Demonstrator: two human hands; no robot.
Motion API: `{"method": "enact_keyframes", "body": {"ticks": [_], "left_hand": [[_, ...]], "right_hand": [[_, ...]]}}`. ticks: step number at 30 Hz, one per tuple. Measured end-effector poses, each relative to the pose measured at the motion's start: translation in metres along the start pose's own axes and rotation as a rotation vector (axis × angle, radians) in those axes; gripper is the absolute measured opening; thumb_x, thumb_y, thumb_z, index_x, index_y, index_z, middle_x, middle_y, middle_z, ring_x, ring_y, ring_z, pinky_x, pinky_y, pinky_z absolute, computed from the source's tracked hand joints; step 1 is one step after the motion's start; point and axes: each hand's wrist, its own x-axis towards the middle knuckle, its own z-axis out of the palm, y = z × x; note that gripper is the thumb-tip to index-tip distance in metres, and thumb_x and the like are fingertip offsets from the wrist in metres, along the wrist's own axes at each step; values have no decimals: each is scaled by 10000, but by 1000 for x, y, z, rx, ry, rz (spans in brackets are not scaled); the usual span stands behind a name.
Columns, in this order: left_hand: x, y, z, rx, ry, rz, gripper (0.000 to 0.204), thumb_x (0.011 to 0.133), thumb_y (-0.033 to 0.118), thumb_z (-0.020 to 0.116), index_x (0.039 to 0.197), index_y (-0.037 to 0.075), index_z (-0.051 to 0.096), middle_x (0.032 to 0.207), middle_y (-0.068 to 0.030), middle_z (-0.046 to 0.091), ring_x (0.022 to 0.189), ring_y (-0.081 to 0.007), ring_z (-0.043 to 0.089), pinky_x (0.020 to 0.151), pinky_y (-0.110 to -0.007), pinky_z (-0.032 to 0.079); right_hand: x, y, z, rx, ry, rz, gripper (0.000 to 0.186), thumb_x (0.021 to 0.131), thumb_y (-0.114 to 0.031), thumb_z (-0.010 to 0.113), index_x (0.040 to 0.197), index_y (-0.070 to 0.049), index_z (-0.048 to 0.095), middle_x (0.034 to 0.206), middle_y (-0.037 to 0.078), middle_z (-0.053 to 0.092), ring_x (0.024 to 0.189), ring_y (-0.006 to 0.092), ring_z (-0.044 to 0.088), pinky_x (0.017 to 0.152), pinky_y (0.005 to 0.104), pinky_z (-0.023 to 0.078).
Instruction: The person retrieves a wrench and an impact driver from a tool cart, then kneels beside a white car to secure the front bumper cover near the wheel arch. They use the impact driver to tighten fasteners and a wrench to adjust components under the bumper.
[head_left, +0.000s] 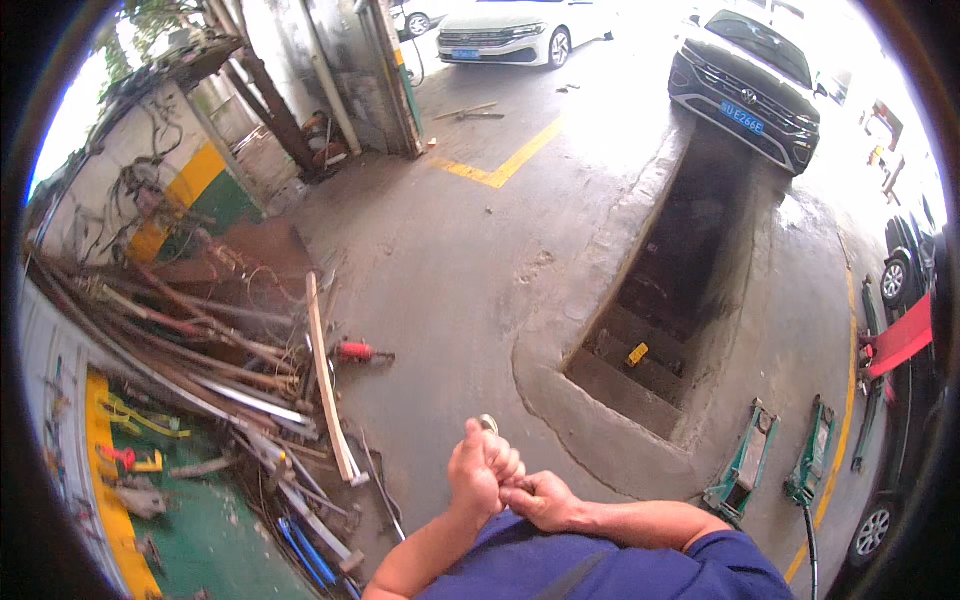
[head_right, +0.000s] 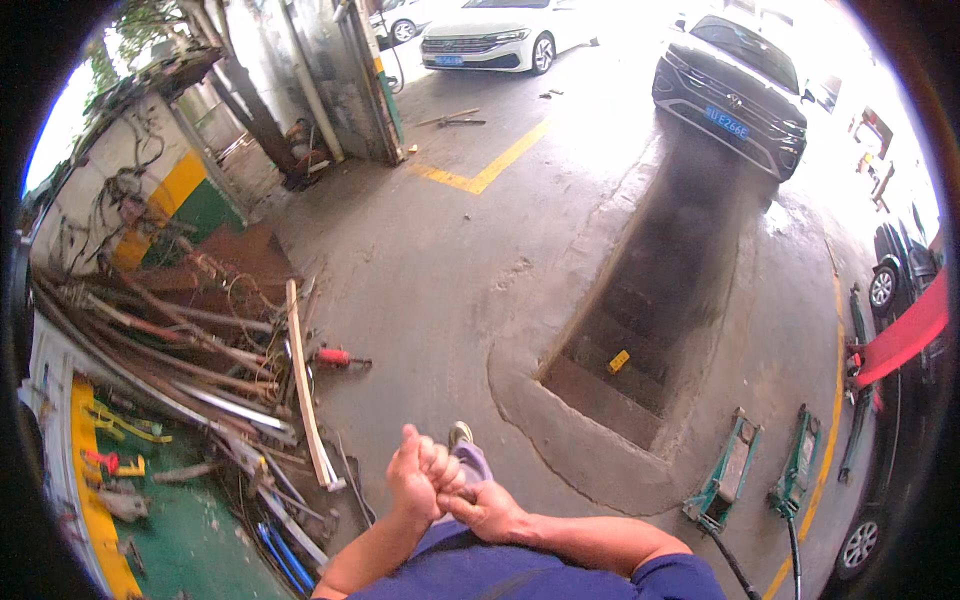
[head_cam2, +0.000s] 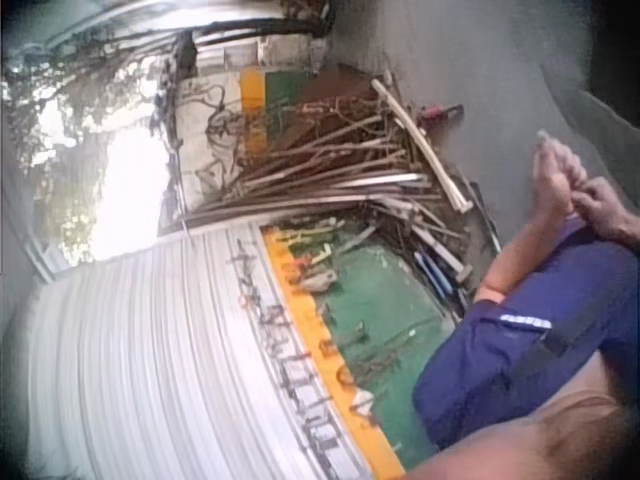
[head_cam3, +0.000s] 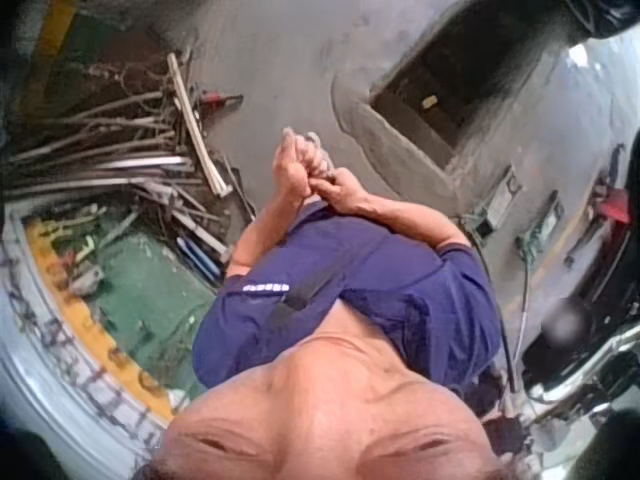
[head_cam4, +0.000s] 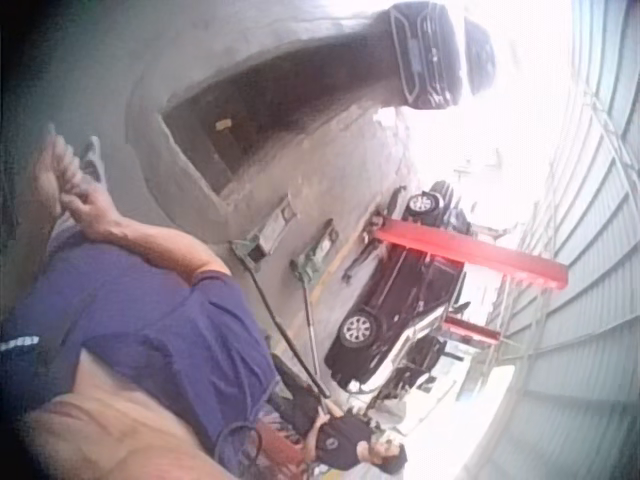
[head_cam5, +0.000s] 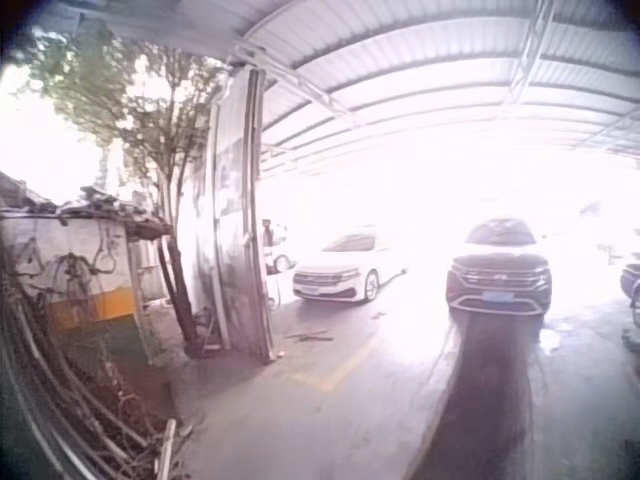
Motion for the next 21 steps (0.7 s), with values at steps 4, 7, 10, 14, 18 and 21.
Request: {"method": "enact_keyframes", "body": {"ticks": [4,7,10,14,18,21], "left_hand": [[153,91,19,-32,-405,-29,525,986,562,394,753,108,515,646,-29,475,604,-165,453,593,-314,387],[259,138,39,163,-536,-170,507,1040,443,303,1263,51,534,1170,-83,634,1135,-214,561,992,-379,395],[345,170,71,507,-632,-415,395,1055,309,333,1232,18,534,1093,-98,634,923,-149,630,796,-289,503],[479,176,112,514,-696,-523,375,1049,295,348,1178,-16,513,1076,-154,644,832,-203,667,682,-302,556],[629,171,146,444,-509,-329,333,1046,285,370,1095,5,543,959,-123,646,818,-199,662,748,-342,562],[731,203,184,760,-508,-272,335,1046,302,398,1068,5,552,799,-62,608,735,-151,612,690,-311,523]], "right_hand": [[125,-101,-46,375,81,69,417,978,-393,516,686,-100,573,617,-5,513,515,94,459,472,271,369],[182,-183,-91,783,153,183,470,991,-493,414,726,-116,507,601,-15,460,458,111,396,413,259,291],[239,-231,-151,1035,243,108,483,999,-509,363,809,-100,534,667,15,524,546,132,481,423,254,317],[328,-251,-240,1012,300,-99,469,1008,-465,366,915,-66,594,794,41,603,677,168,557,577,304,445],[421,-257,-358,244,613,-217,434,1016,-383,403,1031,-12,627,905,65,640,842,156,582,784,313,463],[472,-303,-463,260,763,-292,285,971,-244,491,1071,-14,625,990,35,628,965,120,547,873,282,427]]}}
